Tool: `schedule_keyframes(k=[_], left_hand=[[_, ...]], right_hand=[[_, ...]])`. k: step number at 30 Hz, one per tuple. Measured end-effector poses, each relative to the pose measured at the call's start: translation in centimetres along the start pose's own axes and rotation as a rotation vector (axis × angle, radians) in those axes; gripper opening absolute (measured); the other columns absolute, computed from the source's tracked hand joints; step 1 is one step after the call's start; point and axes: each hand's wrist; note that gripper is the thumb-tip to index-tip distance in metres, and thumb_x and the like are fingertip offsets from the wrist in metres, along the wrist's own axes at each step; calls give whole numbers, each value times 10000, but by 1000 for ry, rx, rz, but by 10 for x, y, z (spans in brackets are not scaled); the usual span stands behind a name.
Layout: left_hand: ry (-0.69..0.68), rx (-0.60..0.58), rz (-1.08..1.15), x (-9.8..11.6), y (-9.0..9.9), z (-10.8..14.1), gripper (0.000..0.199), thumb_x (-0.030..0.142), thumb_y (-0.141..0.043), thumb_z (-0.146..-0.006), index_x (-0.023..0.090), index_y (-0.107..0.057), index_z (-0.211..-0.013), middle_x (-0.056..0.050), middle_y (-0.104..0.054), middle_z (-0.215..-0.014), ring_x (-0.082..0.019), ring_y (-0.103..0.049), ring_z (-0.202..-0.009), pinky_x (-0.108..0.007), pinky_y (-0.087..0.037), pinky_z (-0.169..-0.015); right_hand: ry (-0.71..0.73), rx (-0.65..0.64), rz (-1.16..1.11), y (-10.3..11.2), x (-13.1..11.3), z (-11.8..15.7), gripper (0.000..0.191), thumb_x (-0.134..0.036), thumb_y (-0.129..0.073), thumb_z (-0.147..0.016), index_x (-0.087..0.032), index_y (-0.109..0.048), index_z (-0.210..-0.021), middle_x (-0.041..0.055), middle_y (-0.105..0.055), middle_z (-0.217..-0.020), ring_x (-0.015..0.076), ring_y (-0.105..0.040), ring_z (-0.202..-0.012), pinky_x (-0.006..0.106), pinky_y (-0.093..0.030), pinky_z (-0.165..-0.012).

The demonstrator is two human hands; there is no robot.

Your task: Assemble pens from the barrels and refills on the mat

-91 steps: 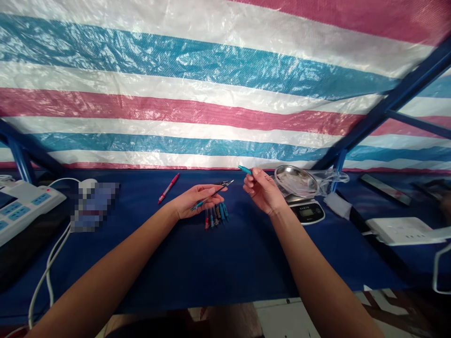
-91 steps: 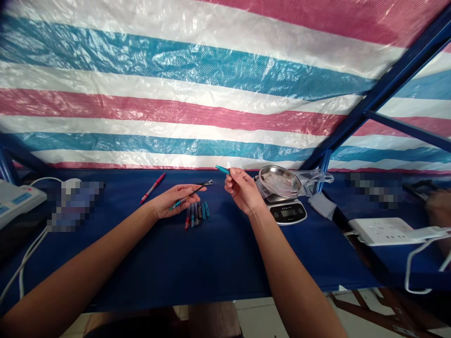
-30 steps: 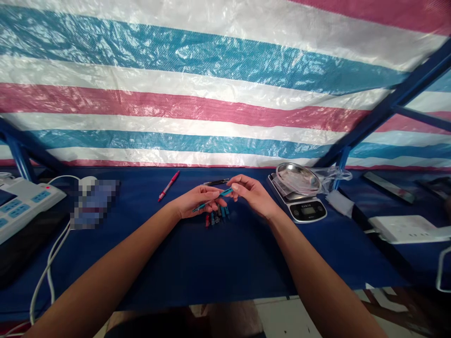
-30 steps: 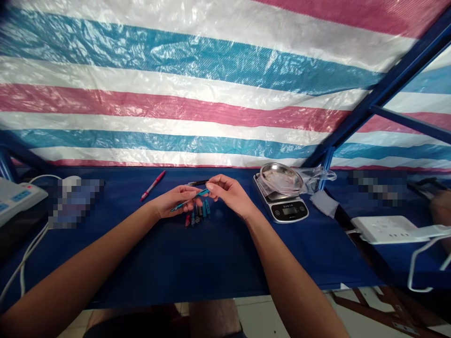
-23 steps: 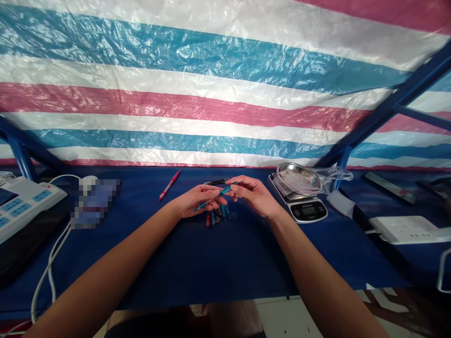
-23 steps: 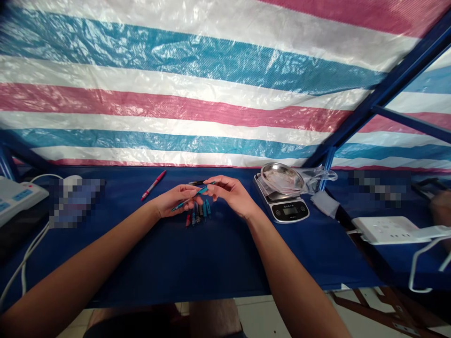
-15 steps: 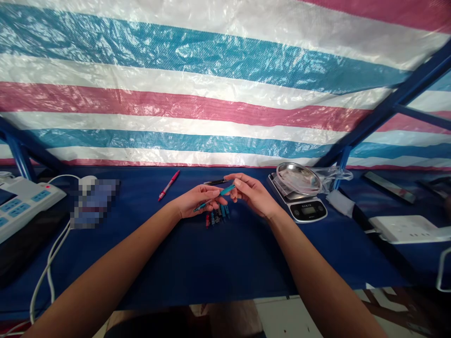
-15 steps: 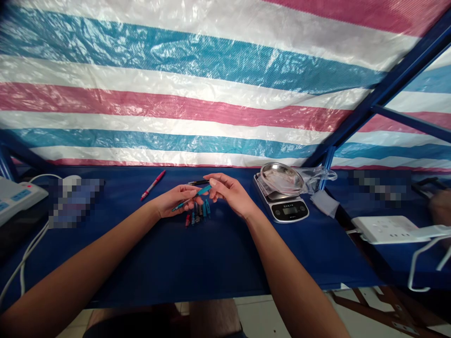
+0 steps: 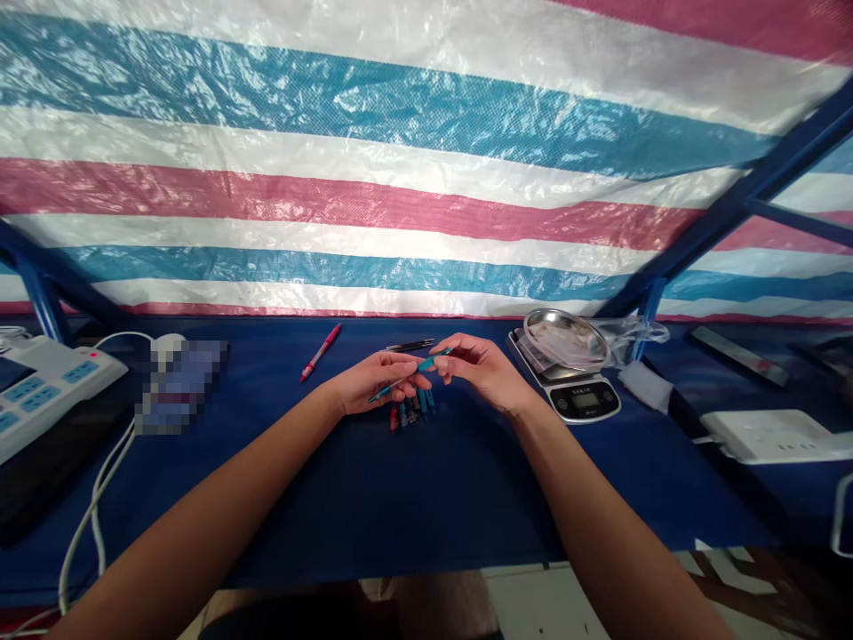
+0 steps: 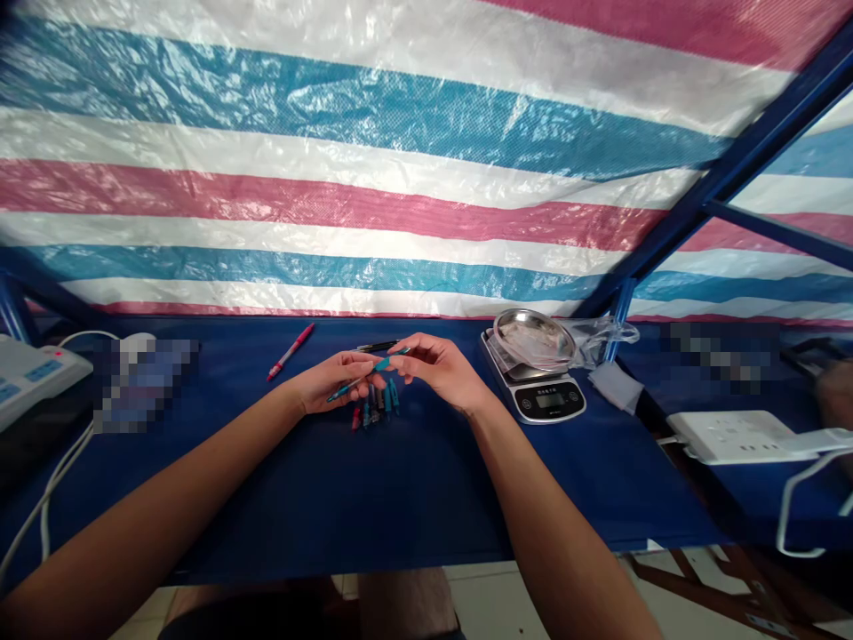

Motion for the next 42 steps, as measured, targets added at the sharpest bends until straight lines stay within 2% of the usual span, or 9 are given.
schedule_keyframes(k=[3, 8, 14, 19, 25, 30, 37, 39, 42], left_hand=[[4, -36, 7, 0, -2, 0, 378, 393, -901, -894, 117, -823, -1140, -163, -829, -1068, -94, -737, -681, -129, -545, -587], [3, -25, 4, 1, -2, 1, 416, 422, -910, -882, 121, -824, -1155, -147, -830, -1060, -78, -727, -672, -117, -558, -604], [14, -23, 3, -1, -1, 0, 397, 398, -901, -894, 119, -818, -1163, -162, -829, -1070, -82, -727, -656, -116, -552, -582], [-8, -21, 19, -1, -1, 0, 382, 388, -901, -896, 122, -820, -1158, -159, -828, -1065, -87, -732, -671, -121, -558, -598], [-3, -46, 18, -2, -1, -1, 366, 386, -905, -892, 122, -826, -1133, -164, -831, -1058, -102, -748, -693, -142, -555, -602], [-6, -34, 22, 0, -3, 0, 365, 384, -918, -878, 124, -825, -1117, -152, -830, -1037, -95, -742, -688, -141, -545, -602], [-12, -65, -21, -2, -5, 0, 382, 380, -919, -876, 122, -825, -1142, -169, -826, -1064, -140, -774, -790, -184, -577, -682], [-19, -70, -25, -2, -6, 0, 391, 381, -919, -875, 125, -823, -1154, -170, -826, -1064, -150, -778, -804, -194, -580, -691], [-36, -56, -11, -1, -7, 1, 395, 385, -933, -857, 127, -826, -1138, -156, -827, -1038, -146, -776, -795, -189, -577, -686]], right_hand=[[-3, 31, 21, -3, 1, -1, 342, -509, -888, -865, -200, -742, -881, 9, -708, -790, 144, -598, -676, 305, -510, -690], [-3, 0, 41, -2, -3, 1, 449, -486, -896, -860, -238, -781, -1217, 33, -746, -982, 159, -632, -745, 328, -530, -732], [26, 45, 78, -3, 0, 0, 377, -570, -832, -908, -200, -762, -891, 14, -702, -785, 145, -570, -667, 313, -493, -692], [19, 11, 49, -2, -2, 1, 441, -523, -883, -868, -243, -791, -1196, 29, -757, -930, 158, -621, -710, 328, -528, -710], [12, 72, 44, -5, 4, -1, 365, -543, -889, -852, -210, -742, -848, 26, -746, -814, 155, -595, -669, 317, -509, -673], [-8, 17, 47, -5, 3, -1, 387, -490, -921, -832, -234, -805, -1098, 12, -745, -880, 148, -615, -687, 314, -511, -693], [19, 117, 63, -12, 14, -3, 413, -555, -888, -855, -207, -682, -768, 0, -681, -728, 137, -553, -613, 293, -435, -601], [19, 132, 66, -14, 14, -3, 382, -550, -892, -853, -211, -719, -820, -7, -665, -710, 138, -546, -600, 292, -424, -583], [13, 89, 20, -14, 11, -2, 379, -506, -904, -855, -247, -800, -1112, -9, -692, -771, 149, -594, -633, 305, -476, -626]])
Point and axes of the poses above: each hand's wrist, its own z-axis away from the middle knuckle, its own y-axis out of the back of the hand, x = y × z
